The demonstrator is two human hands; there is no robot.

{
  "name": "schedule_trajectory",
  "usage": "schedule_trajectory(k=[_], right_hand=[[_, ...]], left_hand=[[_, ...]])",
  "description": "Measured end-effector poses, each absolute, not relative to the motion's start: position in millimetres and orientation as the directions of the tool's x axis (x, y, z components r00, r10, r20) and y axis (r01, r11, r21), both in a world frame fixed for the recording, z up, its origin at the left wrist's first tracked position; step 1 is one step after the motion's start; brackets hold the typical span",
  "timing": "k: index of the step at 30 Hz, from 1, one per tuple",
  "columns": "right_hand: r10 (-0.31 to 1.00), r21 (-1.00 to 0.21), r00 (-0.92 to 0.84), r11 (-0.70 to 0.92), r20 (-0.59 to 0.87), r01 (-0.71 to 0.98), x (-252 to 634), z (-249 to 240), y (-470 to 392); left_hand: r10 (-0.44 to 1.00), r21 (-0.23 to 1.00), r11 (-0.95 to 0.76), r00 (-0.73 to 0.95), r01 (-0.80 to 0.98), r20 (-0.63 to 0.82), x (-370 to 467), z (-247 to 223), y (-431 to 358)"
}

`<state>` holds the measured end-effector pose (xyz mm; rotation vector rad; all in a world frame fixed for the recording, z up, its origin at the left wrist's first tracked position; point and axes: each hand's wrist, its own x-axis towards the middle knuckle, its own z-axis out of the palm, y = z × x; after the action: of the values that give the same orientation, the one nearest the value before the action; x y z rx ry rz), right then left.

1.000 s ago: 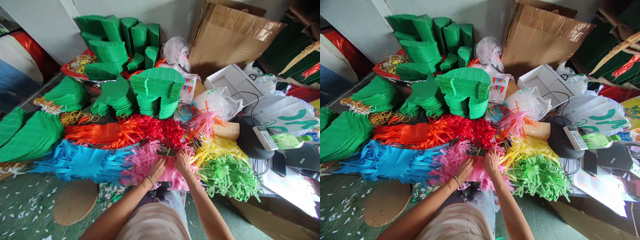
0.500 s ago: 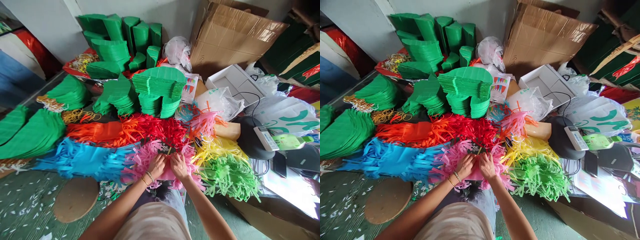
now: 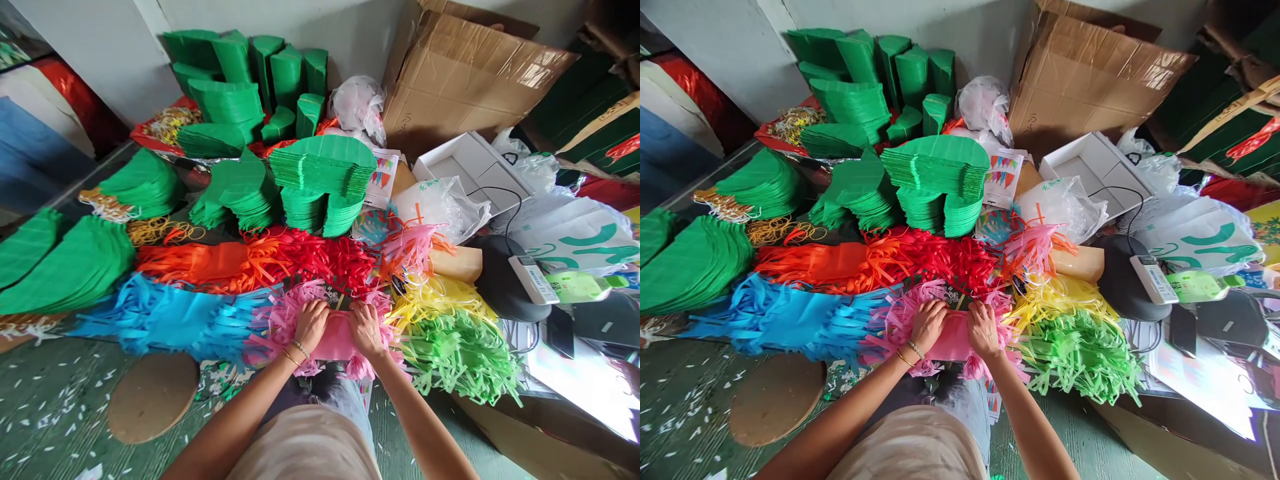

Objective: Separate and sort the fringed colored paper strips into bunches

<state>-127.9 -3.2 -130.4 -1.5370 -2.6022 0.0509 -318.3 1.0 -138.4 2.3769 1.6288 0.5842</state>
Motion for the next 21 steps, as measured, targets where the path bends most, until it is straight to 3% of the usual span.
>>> schedule_trajectory(k=[5,15,21], right_hand=[[0.915,-0.073,-0.403,0.403,0.008,0.912,-130.9,-128.9,6.4],[0.962,-0.130,-0.273,0.267,-0.031,0.955,-128.0,-108.5,20.8],[0.894,-0.177,-0.447,0.445,0.033,0.878,-140.0,-110.0,12.1]], left_hand=[[0.952,0.372,-0.300,0.249,0.879,0.179,-323.1,-138.8,8.6],[0.942,0.359,-0.336,0.302,0.871,0.147,-338.0,-142.4,19.9],[0.850,0.414,-0.523,0.492,0.745,0.188,-336.6,-132.5,17.6]])
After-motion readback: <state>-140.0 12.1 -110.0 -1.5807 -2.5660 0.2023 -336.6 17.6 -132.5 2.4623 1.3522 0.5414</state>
